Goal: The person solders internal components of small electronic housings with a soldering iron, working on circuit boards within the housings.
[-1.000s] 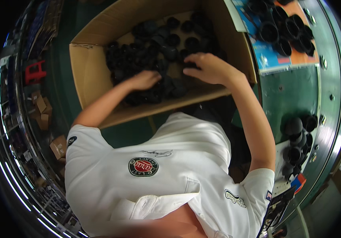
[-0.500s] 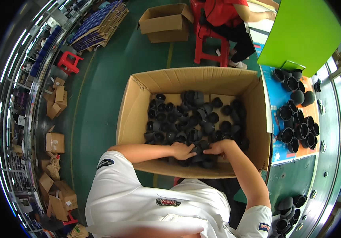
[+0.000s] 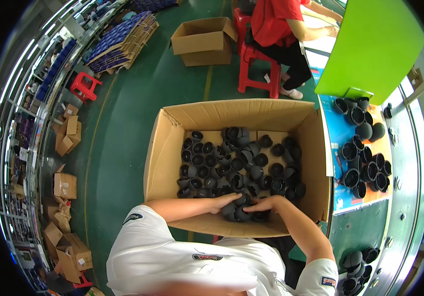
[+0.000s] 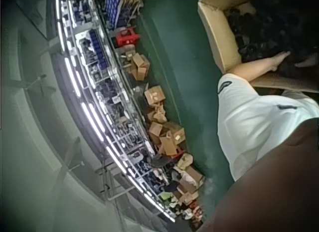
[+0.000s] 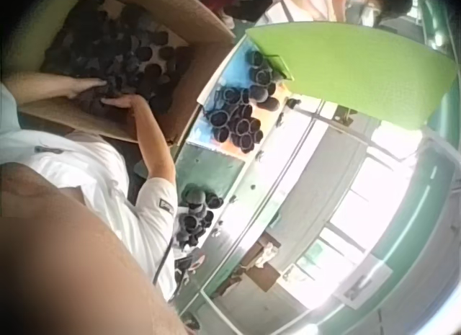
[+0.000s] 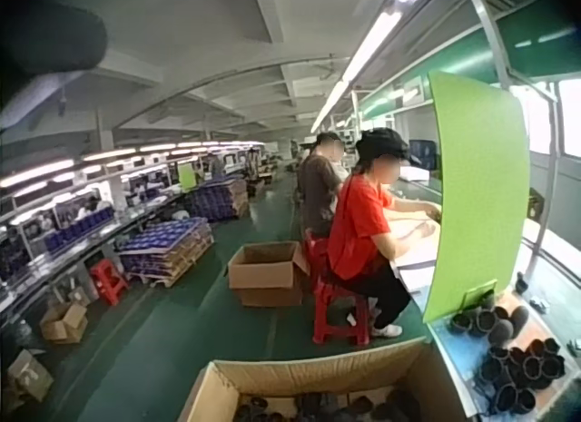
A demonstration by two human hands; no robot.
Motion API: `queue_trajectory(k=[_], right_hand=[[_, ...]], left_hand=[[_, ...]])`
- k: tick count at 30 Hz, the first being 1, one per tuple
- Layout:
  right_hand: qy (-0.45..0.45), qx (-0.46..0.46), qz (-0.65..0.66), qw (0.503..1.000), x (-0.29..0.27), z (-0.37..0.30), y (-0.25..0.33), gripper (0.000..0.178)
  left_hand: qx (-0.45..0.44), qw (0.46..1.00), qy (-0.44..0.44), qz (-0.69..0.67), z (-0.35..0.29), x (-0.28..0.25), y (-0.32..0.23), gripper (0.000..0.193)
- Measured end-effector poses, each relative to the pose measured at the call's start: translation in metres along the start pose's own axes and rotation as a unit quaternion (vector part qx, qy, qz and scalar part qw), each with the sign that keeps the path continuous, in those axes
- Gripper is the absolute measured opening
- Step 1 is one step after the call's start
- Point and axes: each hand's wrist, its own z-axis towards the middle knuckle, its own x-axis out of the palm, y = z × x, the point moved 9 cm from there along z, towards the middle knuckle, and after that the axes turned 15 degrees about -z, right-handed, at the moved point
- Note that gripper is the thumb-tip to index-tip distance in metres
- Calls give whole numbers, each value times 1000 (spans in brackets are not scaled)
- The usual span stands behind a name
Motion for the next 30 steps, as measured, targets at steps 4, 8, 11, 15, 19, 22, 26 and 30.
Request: queue_trajectory(k=[4, 8, 11, 15, 19, 22, 26, 30], right_hand=[[7, 2, 45, 999, -4, -12, 5, 123], [-143, -11, -62, 988, -14, 12, -3, 129], [-169, -43, -78, 982, -20, 30, -15, 130], [-123, -76, 51, 988, -21, 6, 2, 123], [-70, -85, 188, 976, -12, 29, -27, 124], [-90, -91, 235, 964, -16, 27, -20, 125], [-99, -87, 244, 961, -22, 0, -6, 123], [-98, -84, 284, 950, -25, -21, 3, 118]], left_hand=[[-119, 969, 60, -210, 19, 7, 42, 68], [-57, 964, 4, -259, 16, 21, 31, 70], [-114, 937, 55, -324, 5, 46, 22, 75], [-66, 925, 64, -368, 20, 50, 27, 61], [-65, 923, 69, -373, 28, 69, 20, 59], [-71, 916, 92, -384, 33, 68, 19, 56], [-70, 914, 78, -393, 44, 68, 18, 55], [-48, 901, 150, -404, 38, 80, 1, 62]])
